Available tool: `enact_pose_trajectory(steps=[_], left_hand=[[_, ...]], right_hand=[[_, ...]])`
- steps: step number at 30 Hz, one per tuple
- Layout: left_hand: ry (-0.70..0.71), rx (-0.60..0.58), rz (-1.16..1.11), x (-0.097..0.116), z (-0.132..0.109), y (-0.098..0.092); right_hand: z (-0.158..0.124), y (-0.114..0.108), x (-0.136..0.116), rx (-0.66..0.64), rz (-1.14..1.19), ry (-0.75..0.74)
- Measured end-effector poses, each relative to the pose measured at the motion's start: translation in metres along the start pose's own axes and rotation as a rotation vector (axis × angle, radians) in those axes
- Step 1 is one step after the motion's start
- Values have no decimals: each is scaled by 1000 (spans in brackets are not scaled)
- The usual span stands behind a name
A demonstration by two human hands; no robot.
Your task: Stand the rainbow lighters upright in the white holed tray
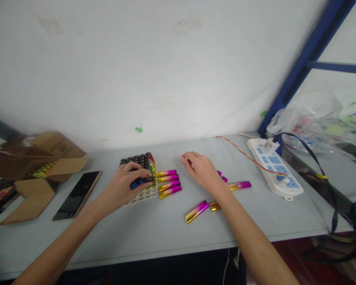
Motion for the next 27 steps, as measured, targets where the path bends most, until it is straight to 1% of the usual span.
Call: enact_pose_trajectory(steps=[1,3,5,7,10,12,15,16,17,18,20,22,24,27], left_hand=[[20,12,4,2,-1,1],[69,81,15,9,-5,0],[101,176,21,12,-13,-3],[100,250,37,11,-19,-5],[99,277,117,11,-21,-7],[115,299,168,19,-21,-14],[98,359,118,42,-23,-31],[87,367,71,52,-25,-34],[101,336,21,66,-26,-31],[119,270,-10,81,-26,-22],[132,144,-20,107,-27,2],[138,83,6,126,-26,25],[88,64,38,131,-21,44],[-13,39,45,124,-8,63]], right_hand=[[1,-5,3,22,0,9],[3,-19,9,75,-11,28],[4,-37,14,136,-22,49],[0,-58,15,203,-18,82],[-21,-91,7,293,-24,121],[-44,-104,-5,280,-67,111],[-87,-102,-9,146,-161,128],[-102,-96,-6,89,-183,142],[-117,-89,0,36,-211,164],[-130,-82,7,7,-248,187],[-150,-73,20,23,-339,230],[-160,-56,33,-14,-405,292],[-160,-39,39,-46,-424,315],[-148,-24,37,-47,-401,284]])
Point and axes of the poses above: each hand's wrist, its own z-axis towards the middle knuckle, its own y-axis out of the palm, x = y × z, the point moved 10 cm from there along z, towards the middle knuckle, and after that the axes turned 13 degrees about z, right-handed, at the moved point
